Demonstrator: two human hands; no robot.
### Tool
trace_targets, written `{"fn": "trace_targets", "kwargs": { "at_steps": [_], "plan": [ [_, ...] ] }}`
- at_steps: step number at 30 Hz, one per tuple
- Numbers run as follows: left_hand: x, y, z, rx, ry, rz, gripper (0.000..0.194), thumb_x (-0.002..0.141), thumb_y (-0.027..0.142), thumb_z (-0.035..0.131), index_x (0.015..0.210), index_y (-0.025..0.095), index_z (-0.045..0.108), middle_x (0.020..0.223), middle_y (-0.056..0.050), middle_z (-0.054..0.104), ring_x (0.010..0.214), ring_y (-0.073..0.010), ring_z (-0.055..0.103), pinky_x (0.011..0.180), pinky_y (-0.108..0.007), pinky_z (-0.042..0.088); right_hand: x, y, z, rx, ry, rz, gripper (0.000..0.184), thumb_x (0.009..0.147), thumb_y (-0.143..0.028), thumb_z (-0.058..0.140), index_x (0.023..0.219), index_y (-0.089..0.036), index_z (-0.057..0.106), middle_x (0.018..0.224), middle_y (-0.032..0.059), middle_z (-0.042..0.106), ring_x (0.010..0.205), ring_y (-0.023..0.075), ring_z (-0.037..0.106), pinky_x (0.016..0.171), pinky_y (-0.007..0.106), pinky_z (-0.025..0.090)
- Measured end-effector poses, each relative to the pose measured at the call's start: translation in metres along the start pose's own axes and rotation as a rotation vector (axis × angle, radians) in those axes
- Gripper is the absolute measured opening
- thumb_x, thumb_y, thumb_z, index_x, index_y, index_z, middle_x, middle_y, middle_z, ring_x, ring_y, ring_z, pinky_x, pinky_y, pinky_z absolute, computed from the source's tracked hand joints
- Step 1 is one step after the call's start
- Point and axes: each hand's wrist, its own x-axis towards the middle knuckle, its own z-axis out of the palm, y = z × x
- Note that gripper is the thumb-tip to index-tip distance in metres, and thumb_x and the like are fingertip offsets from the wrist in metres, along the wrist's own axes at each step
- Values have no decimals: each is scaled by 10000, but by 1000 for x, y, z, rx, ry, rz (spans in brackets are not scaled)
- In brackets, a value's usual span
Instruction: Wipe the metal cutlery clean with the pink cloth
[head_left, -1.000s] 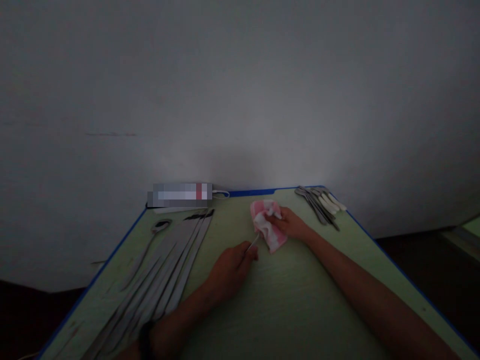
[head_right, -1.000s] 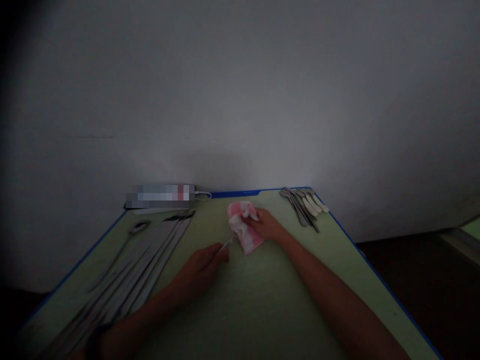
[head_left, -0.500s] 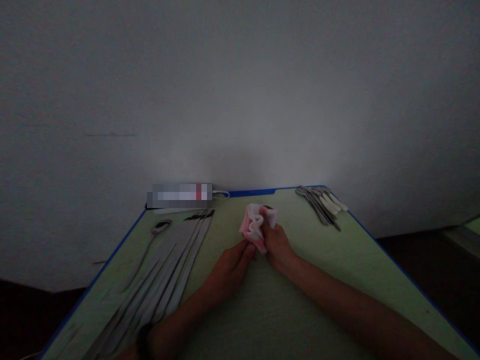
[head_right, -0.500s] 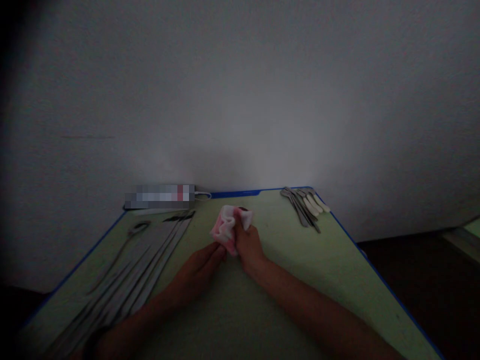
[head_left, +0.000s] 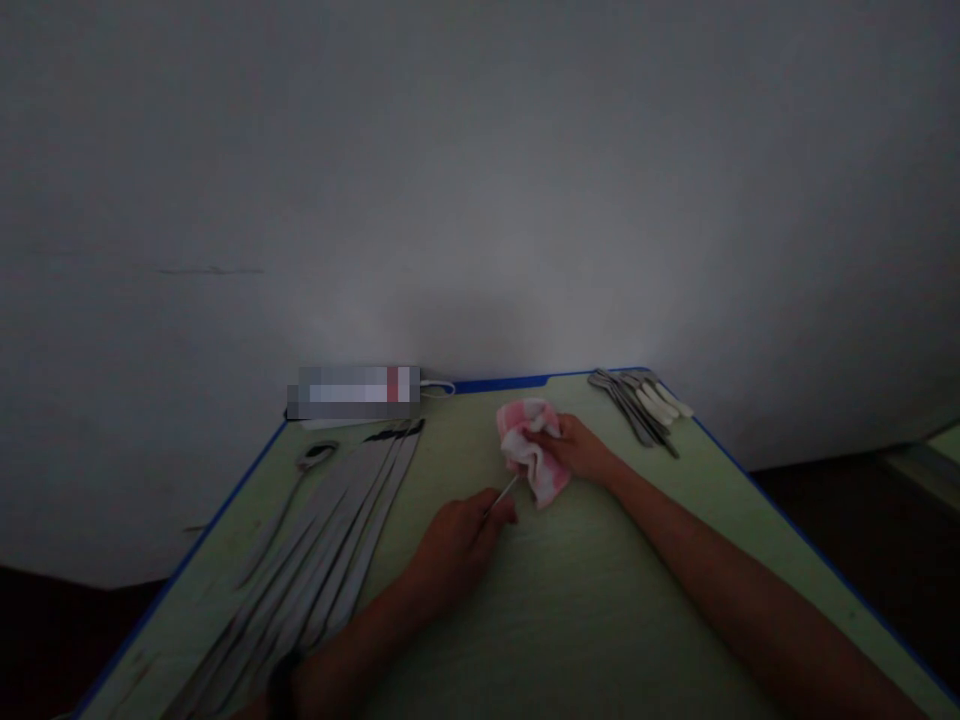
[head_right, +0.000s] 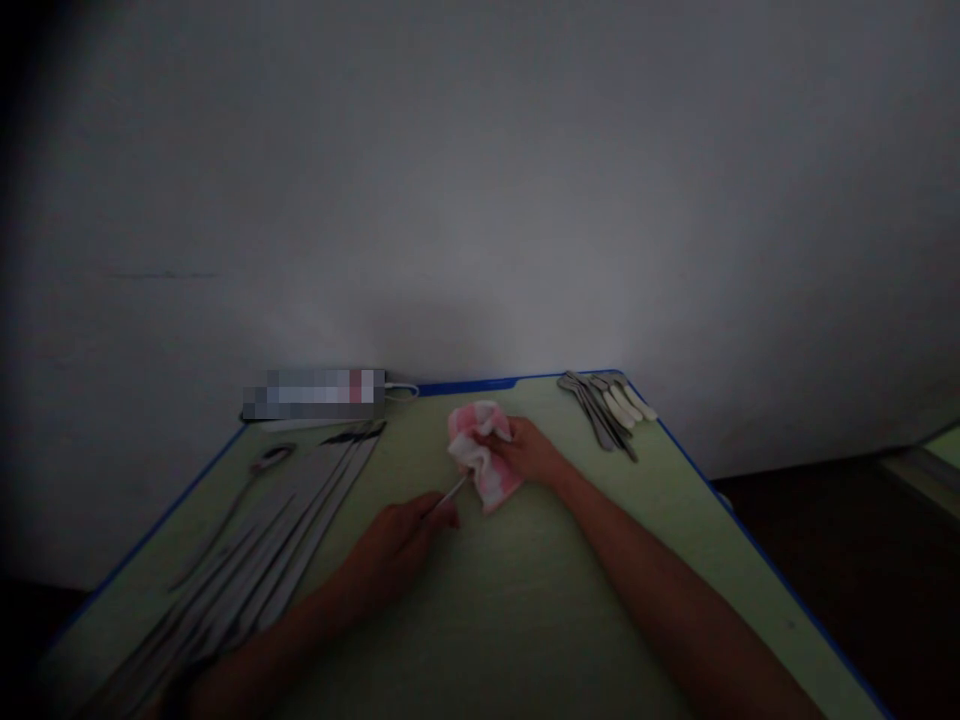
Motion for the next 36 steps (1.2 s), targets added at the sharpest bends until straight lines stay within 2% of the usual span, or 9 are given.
{"fn": "trace_targets", "kwargs": {
  "at_steps": [5, 8, 16, 22, 25, 28, 31, 34, 36],
  "plan": [
    [-1, 1, -4, -102, 65, -24, 393, 887, 403, 257, 806, 185, 574, 723, -7, 617, 689, -160, 570, 668, -252, 405, -5, 0, 36, 66, 403, -27, 395, 738, -519, 490, 608, -148, 529, 511, -31, 454, 465, 79, 369, 437, 203, 287],
    [-1, 1, -3, -135, 60, -20, 375, 886, 385, 268, 822, 181, 576, 752, -15, 633, 698, -167, 577, 680, -257, 412, -11, -2, 57, 216, 534, 44, 408, 732, -553, 476, 678, -152, 532, 538, -28, 459, 486, 85, 378, 441, 202, 296],
    [1, 1, 2, -210, 106, 2, 344, 896, 351, 297, 971, 173, 581, 942, -55, 659, 843, -183, 600, 778, -253, 404, -22, -7, 76, 271, 371, 87, 414, 752, -556, 460, 672, -157, 535, 533, -19, 483, 492, 88, 417, 461, 197, 334],
    [-1, -1, 1, -118, 134, -30, 333, 889, 385, 311, 869, 175, 569, 770, -25, 646, 700, -173, 594, 637, -243, 396, -6, -11, 35, 234, 45, -34, 368, 701, -479, 573, 871, -153, 596, 732, 13, 608, 638, 120, 534, 605, 233, 417],
    [-2, 1, 0, -68, 105, -42, 354, 885, 390, 308, 805, 176, 578, 721, -17, 636, 656, -165, 584, 610, -240, 382, 0, -15, 8, 16, 56, -97, 295, 699, -420, 586, 800, -144, 614, 734, 31, 624, 655, 148, 550, 623, 262, 420],
    [-2, 3, -2, -69, 110, -44, 376, 884, 394, 297, 814, 184, 600, 733, -12, 642, 656, -160, 581, 622, -238, 382, -1, -14, 2, -187, 137, -195, 243, 746, -371, 517, 767, -157, 630, 709, 30, 628, 653, 160, 545, 618, 265, 406],
    [-2, 3, -3, -67, 124, -45, 391, 881, 397, 290, 816, 188, 614, 699, -5, 634, 629, -157, 572, 613, -236, 380, -4, -9, 16, -242, 343, -222, 252, 772, -349, 452, 704, -166, 611, 629, 9, 584, 569, 135, 497, 560, 243, 374],
    [-3, 2, -2, -59, 133, -52, 401, 880, 400, 291, 817, 185, 623, 638, 6, 603, 592, -152, 558, 581, -232, 366, -9, -5, 37, -159, 490, -93, 351, 794, -412, 396, 580, -165, 523, 506, -10, 470, 474, 109, 403, 463, 229, 307],
    [-3, 2, -1, -62, 140, -55, 406, 881, 403, 294, 825, 181, 629, 600, 13, 577, 569, -148, 547, 560, -228, 356, -11, -4, 48, 2, 523, -3, 374, 788, -469, 396, 610, -161, 513, 511, -11, 458, 474, 104, 395, 444, 224, 302]
  ]
}}
